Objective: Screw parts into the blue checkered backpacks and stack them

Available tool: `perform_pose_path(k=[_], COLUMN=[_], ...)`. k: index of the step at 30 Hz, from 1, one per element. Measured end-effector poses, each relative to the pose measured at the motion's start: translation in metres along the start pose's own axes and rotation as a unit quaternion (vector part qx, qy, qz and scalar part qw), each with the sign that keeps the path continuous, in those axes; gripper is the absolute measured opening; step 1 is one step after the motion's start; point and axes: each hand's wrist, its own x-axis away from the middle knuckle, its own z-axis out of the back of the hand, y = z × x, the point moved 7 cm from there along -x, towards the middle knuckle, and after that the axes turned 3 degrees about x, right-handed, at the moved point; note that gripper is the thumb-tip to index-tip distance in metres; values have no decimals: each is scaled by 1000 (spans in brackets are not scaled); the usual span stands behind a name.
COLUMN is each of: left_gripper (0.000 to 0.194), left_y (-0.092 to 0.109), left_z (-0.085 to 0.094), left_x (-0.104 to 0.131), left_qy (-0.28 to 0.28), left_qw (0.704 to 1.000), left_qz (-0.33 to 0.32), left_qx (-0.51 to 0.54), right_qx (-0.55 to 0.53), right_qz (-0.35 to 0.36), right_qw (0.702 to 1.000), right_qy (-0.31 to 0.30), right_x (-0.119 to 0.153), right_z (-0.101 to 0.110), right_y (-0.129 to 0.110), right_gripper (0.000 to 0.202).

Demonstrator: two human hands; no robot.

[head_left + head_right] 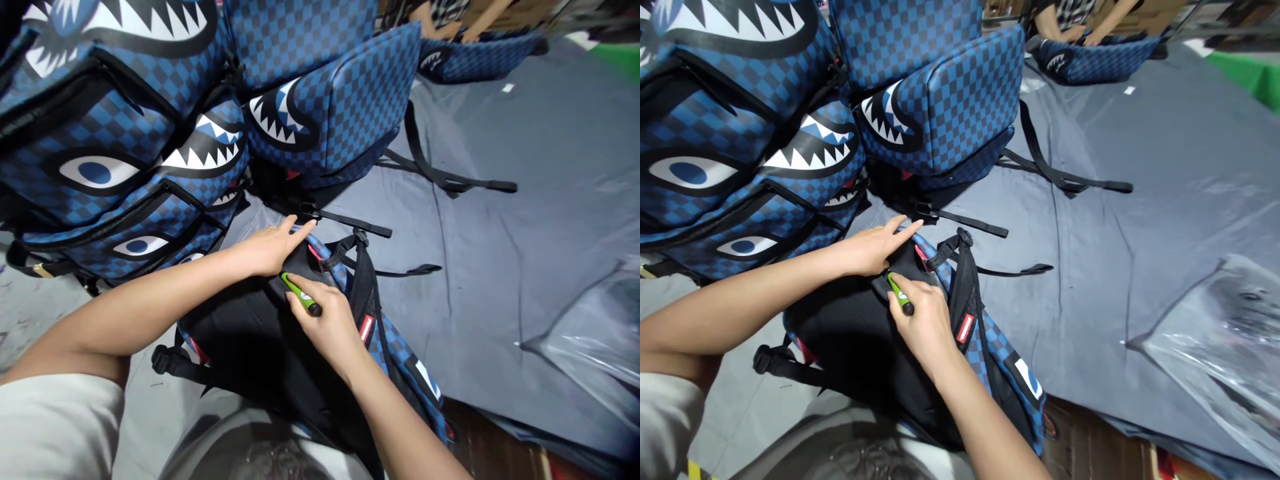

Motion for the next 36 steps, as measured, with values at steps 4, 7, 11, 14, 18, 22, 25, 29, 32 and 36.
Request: perform_pose_path(k=[4,7,11,14,18,22,25,29,32,36], left_gripper=[95,93,93,93,94,93,92,91,92,90], left_y=[1,2,3,4,3,3,2,3,3,2], left_z=[1,3,4,5,4,3,2,1,1,1], left_x=[0,1,2,1,1,0,0,0,0,1], left_qy=[4,4,-9,-11,-10,-5,1,12,16,13], left_qw=[1000,1000,1000,1000,1000,1000,1000,1000,1000,1000], left_qz=[0,-1,5,4,4,1,-2,-10,-10,-5], left_qx=[-1,1,1,2,13,7,9,8,9,10], right_qx=[19,-12,-39,-61,-98,-122,-122,-125,-106,-98], right_qz=[-20,-13,-25,-20,-4,3,-10,-7,-4,8], right_qw=[1000,1000,999,997,995,993,992,992,994,995], right_qy=[-12,1,25,38,20,0,-10,19,3,3], right_x=[3,8,11,7,2,0,1,-1,-4,-6], right_z=[4,8,9,7,4,6,4,4,1,3], right_y=[5,8,12,12,13,14,14,10,8,5], right_gripper=[28,28,20,20,26,30,30,32,31,32])
